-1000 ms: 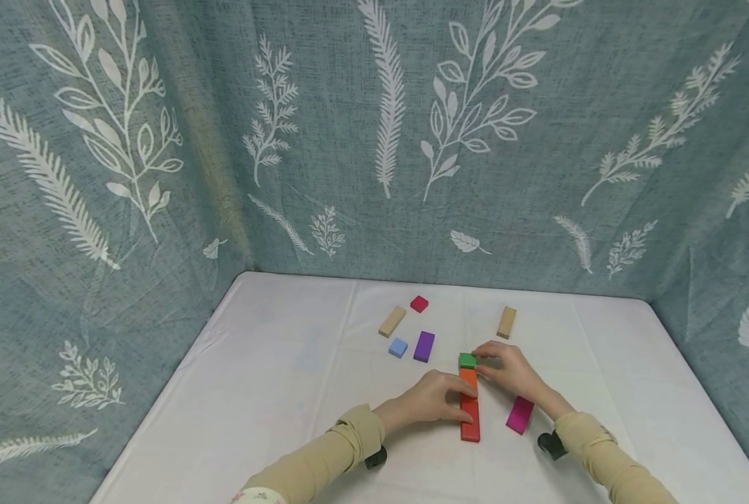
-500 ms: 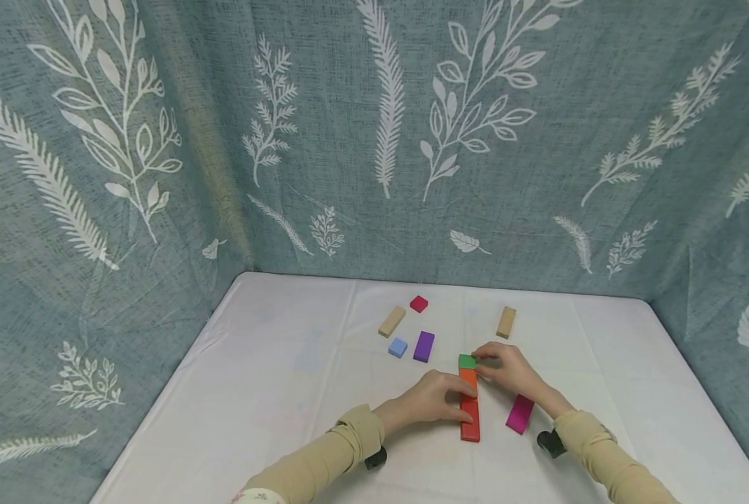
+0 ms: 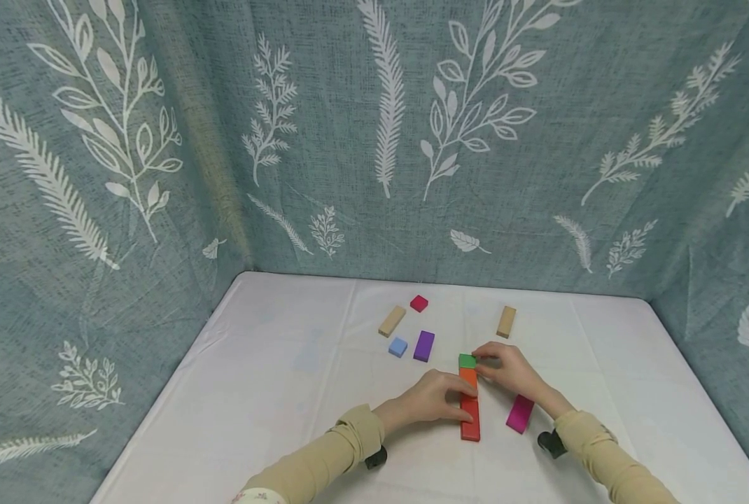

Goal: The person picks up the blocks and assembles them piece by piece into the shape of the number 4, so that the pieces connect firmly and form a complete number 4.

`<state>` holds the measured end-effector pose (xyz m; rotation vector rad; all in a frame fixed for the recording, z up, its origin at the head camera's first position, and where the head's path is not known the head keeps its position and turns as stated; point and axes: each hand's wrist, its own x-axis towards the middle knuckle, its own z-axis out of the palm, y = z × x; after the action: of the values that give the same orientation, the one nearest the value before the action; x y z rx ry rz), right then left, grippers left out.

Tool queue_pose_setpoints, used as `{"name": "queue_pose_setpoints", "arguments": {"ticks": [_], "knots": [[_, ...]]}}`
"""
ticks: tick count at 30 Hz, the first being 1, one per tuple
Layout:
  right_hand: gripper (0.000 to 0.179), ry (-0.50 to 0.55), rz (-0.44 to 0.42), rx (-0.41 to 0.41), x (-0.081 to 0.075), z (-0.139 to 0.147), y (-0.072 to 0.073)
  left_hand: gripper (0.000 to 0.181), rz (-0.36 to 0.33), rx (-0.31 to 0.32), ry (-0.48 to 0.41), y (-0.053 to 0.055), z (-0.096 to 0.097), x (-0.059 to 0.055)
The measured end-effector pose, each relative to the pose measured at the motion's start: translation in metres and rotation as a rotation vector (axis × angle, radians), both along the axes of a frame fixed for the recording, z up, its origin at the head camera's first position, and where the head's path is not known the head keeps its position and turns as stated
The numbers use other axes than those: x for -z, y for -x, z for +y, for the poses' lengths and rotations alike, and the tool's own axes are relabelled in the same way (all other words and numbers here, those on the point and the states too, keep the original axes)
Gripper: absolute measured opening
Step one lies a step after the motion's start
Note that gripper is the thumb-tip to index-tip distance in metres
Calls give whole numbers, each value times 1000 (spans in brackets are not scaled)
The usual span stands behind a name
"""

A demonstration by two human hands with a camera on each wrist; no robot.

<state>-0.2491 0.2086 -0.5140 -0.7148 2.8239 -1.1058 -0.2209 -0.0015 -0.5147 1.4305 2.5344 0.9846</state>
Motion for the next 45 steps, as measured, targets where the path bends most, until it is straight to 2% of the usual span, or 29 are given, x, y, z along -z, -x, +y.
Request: {"name": "queue_pose_setpoints", "arguments": {"ticks": [7,14,29,35,45], "knots": [[28,-11,7,1,0,0,0,37,4,1,-2,0,0,-1],[29,-35,53,13,-3,0,0,37,-1,1,-1,-1,0,-2],[30,9,64,13,-17,4,-3,37,-13,-7,1,1,1,-1],[31,20,97,-2,-23,9,-6,36,7,3,-20,1,1,1],[33,-17,122,-19,-42,30,-9,38,-34,-4,-2,2,1,3]]}}
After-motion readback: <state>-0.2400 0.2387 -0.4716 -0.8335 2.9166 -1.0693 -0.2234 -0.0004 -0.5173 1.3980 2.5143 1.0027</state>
